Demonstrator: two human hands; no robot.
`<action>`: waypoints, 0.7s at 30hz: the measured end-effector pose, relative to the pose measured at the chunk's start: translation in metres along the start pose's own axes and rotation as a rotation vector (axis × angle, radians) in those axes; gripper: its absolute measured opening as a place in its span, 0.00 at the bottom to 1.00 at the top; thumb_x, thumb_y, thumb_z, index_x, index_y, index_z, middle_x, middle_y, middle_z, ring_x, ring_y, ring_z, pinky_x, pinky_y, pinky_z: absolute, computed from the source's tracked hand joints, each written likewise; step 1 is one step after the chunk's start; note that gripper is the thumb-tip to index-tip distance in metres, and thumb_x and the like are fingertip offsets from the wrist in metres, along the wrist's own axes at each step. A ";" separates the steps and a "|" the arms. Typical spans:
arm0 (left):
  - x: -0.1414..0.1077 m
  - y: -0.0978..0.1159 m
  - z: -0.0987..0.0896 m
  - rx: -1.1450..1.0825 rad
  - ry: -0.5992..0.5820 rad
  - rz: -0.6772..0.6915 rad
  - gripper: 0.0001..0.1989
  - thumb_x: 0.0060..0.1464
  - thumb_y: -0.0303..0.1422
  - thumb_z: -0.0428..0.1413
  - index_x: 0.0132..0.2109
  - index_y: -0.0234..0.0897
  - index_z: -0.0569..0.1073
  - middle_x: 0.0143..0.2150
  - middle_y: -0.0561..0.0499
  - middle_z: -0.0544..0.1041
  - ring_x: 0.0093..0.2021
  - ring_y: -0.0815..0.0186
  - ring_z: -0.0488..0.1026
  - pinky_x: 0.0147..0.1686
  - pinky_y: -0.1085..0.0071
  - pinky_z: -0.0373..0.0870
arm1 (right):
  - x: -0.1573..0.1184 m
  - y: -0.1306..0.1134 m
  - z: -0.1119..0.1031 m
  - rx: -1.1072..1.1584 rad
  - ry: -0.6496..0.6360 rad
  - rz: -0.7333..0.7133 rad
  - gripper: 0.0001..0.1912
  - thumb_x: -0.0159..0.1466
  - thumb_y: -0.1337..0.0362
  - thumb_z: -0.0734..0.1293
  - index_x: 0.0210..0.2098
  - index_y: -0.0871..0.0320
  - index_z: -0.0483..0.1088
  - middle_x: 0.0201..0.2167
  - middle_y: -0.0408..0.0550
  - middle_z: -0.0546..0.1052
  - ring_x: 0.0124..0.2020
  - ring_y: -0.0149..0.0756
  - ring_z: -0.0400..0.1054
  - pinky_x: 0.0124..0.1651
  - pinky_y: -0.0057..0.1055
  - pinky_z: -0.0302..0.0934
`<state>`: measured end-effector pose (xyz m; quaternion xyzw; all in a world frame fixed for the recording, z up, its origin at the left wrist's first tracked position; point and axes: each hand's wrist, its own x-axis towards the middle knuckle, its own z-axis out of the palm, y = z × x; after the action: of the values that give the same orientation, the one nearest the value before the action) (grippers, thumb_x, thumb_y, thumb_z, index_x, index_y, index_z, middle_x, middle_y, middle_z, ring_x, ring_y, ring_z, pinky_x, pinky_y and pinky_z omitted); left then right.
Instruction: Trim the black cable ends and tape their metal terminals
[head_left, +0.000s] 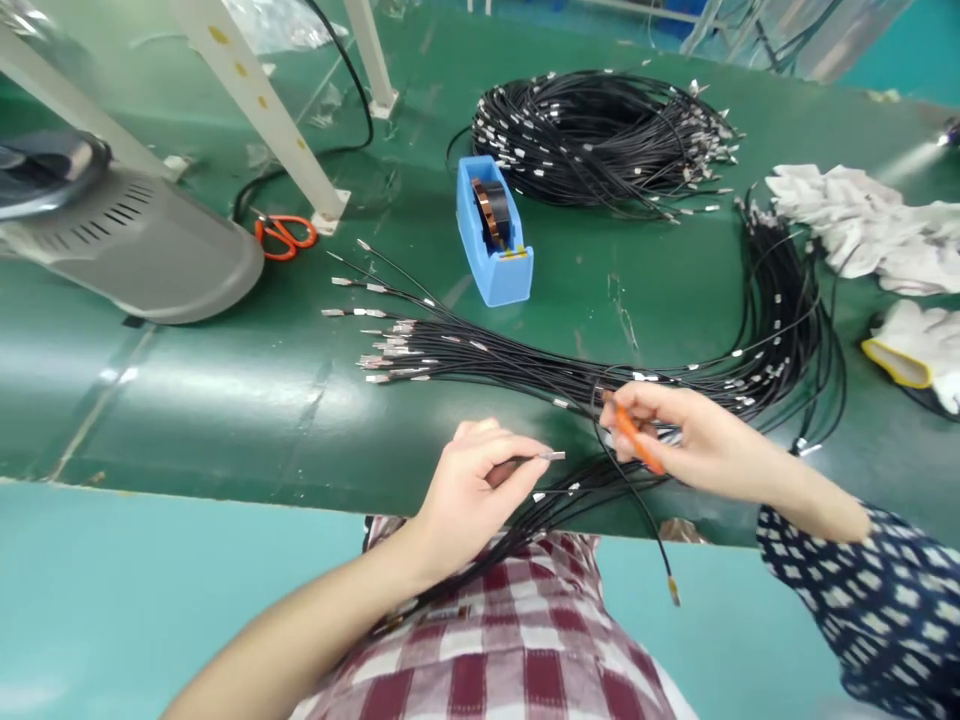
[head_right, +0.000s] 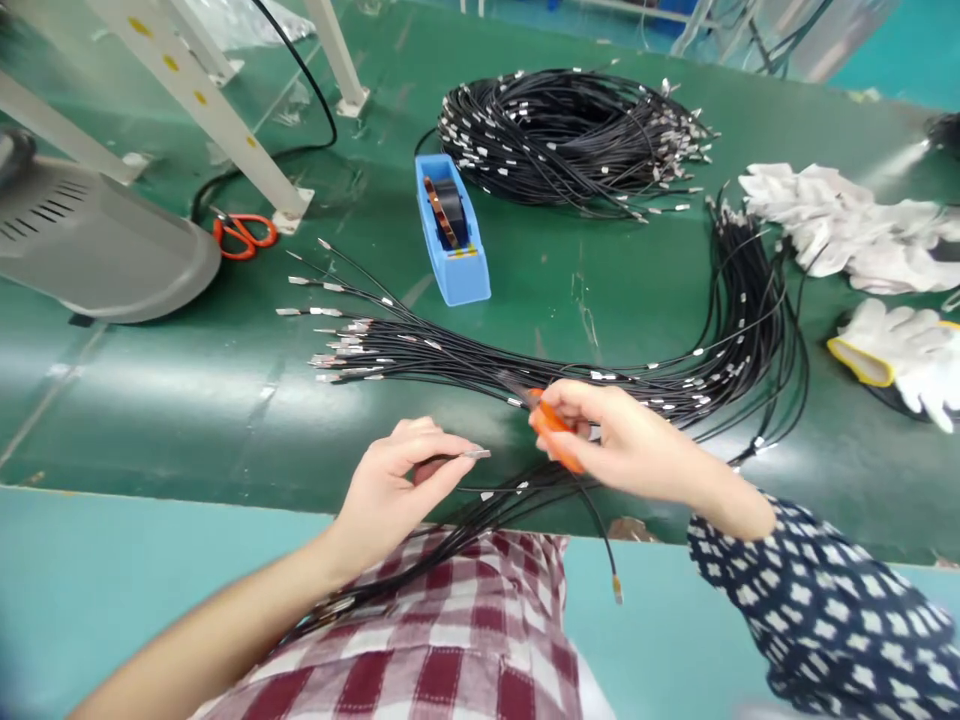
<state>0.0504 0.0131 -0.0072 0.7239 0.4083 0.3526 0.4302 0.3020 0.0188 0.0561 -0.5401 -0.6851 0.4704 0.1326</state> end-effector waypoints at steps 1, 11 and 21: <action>-0.001 0.001 -0.001 0.031 -0.001 0.052 0.04 0.60 0.30 0.61 0.39 0.39 0.82 0.20 0.58 0.67 0.25 0.69 0.64 0.35 0.67 0.60 | -0.003 -0.006 0.003 -0.174 0.005 -0.030 0.10 0.66 0.55 0.66 0.38 0.56 0.70 0.30 0.45 0.79 0.29 0.34 0.71 0.35 0.31 0.60; -0.009 0.004 -0.006 0.161 0.015 0.297 0.03 0.60 0.25 0.60 0.40 0.36 0.77 0.27 0.55 0.76 0.29 0.69 0.66 0.38 0.67 0.62 | -0.012 -0.027 -0.005 -0.946 -0.016 -0.383 0.17 0.67 0.55 0.67 0.25 0.56 0.67 0.18 0.37 0.73 0.18 0.30 0.59 0.33 0.35 0.44; -0.011 0.010 -0.008 0.263 0.025 0.301 0.03 0.62 0.27 0.58 0.39 0.38 0.76 0.28 0.56 0.79 0.28 0.69 0.68 0.41 0.63 0.59 | -0.007 -0.035 -0.016 -1.058 -0.111 -0.424 0.17 0.68 0.60 0.63 0.23 0.56 0.64 0.16 0.38 0.70 0.17 0.31 0.54 0.34 0.37 0.46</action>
<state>0.0421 0.0033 0.0037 0.8223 0.3434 0.3653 0.2693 0.2943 0.0214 0.0942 -0.3582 -0.9266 0.0542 -0.1005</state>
